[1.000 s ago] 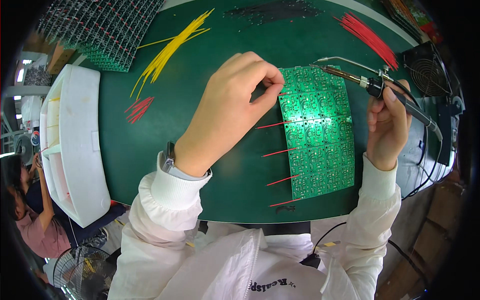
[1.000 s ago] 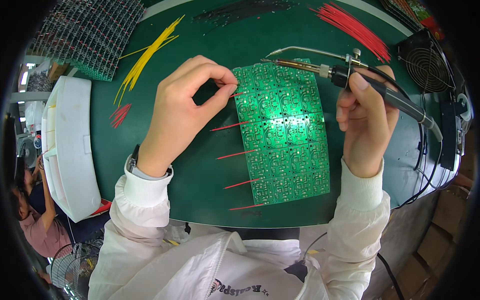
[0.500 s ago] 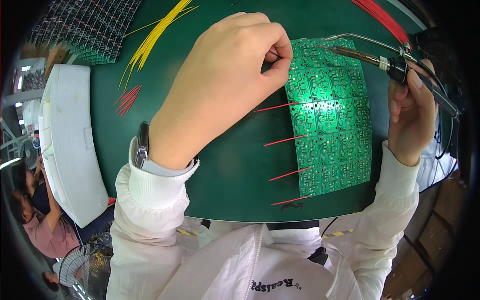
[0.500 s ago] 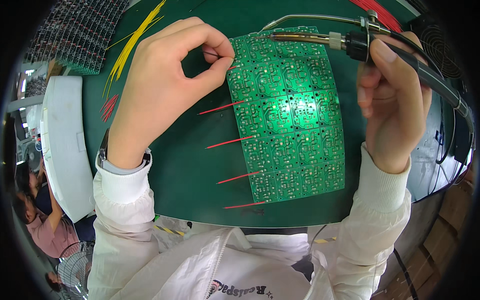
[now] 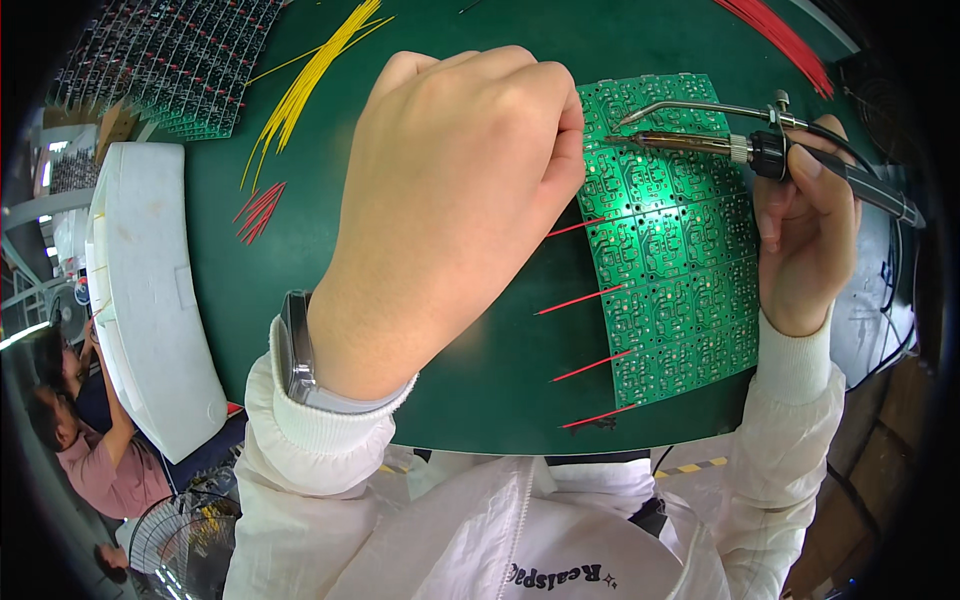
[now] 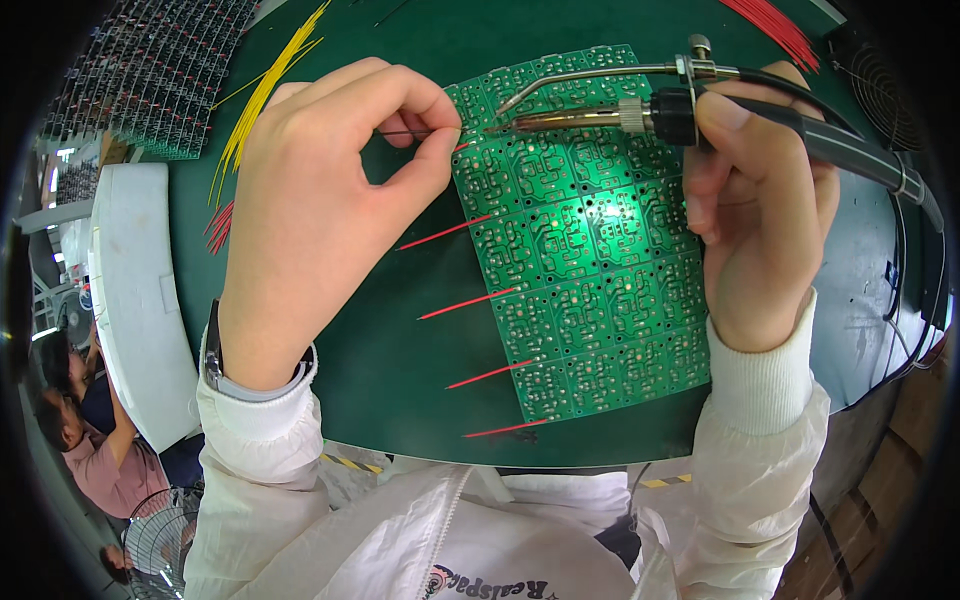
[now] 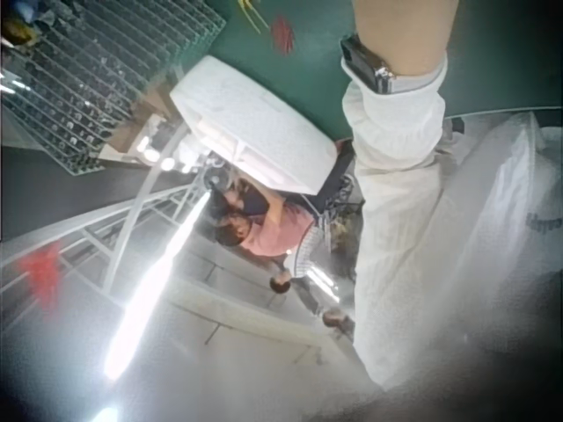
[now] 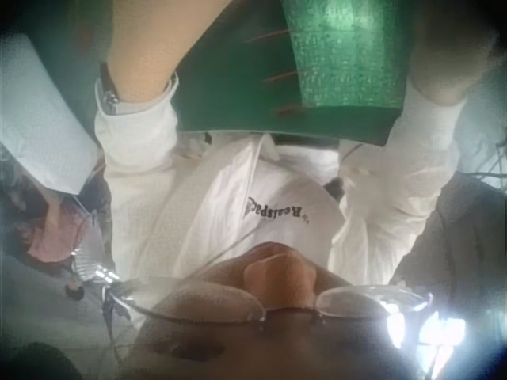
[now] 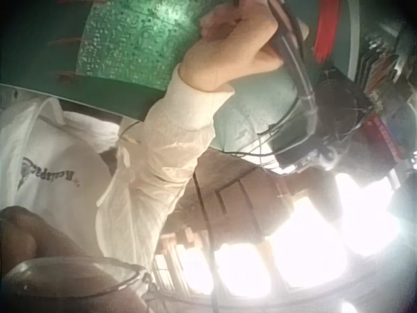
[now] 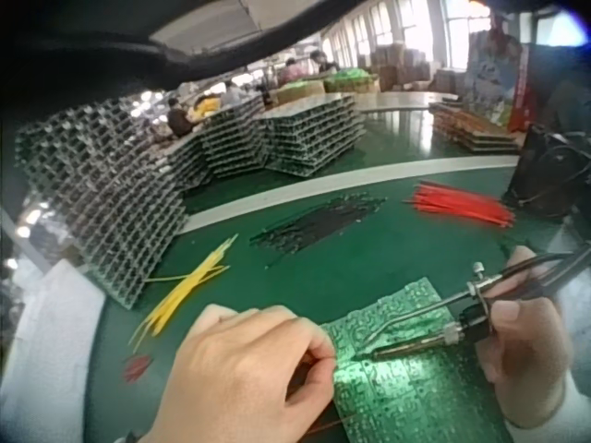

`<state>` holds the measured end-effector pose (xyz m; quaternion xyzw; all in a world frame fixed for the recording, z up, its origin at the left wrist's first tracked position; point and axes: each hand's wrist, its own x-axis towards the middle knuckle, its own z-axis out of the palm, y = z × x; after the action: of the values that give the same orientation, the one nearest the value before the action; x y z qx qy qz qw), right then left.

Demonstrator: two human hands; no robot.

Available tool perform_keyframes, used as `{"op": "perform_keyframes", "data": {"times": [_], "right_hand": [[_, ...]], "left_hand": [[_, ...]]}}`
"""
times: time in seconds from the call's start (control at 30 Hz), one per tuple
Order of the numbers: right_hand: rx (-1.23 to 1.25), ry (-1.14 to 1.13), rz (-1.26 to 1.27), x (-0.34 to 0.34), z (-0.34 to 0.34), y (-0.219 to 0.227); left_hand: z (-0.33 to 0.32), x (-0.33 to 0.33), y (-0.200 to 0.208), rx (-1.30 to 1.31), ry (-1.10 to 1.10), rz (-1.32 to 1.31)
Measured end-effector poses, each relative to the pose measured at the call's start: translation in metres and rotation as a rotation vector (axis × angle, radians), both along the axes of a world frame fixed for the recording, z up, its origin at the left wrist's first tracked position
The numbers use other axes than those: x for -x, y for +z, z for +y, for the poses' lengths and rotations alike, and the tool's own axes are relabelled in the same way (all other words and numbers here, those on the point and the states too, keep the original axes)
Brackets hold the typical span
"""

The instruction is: The person solders wires onto a circuit board using a soldering iron, places the board onto a stack, and solders more wires onto a new circuit board.

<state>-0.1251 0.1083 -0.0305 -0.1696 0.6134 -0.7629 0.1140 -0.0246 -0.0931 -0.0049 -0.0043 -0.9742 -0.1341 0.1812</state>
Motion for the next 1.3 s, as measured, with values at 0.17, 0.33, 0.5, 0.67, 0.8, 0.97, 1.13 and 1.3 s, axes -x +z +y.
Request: {"op": "perform_keyframes", "data": {"times": [0.17,0.33,0.5,0.67,0.8,0.97,1.13,1.3], "right_hand": [[0.097,-0.097,-0.005,-0.006,0.000,-0.004],[0.093,-0.134,-0.034,0.000,-0.004,-0.007],[0.059,-0.155,0.037,0.000,-0.006,-0.004],[0.078,-0.140,0.026,-0.001,-0.007,-0.005],[0.061,-0.133,0.047,-0.003,-0.008,-0.005],[0.046,-0.141,0.063,-0.004,-0.009,-0.004],[-0.009,-0.155,0.039,-0.006,-0.009,-0.003],[-0.028,-0.157,0.048,-0.005,-0.010,-0.004]], "left_hand": [[-0.001,0.007,-0.002,0.026,-0.047,0.033],[-0.003,0.011,-0.002,0.016,-0.091,0.030],[-0.005,0.012,-0.001,0.041,-0.122,0.046],[-0.009,0.013,-0.005,0.014,-0.152,0.052],[-0.008,0.014,-0.004,0.000,-0.157,0.029],[-0.008,0.016,-0.002,0.040,-0.194,0.038],[-0.008,0.017,0.000,0.030,-0.197,0.005],[-0.003,0.019,0.006,0.028,-0.258,-0.016]]}}
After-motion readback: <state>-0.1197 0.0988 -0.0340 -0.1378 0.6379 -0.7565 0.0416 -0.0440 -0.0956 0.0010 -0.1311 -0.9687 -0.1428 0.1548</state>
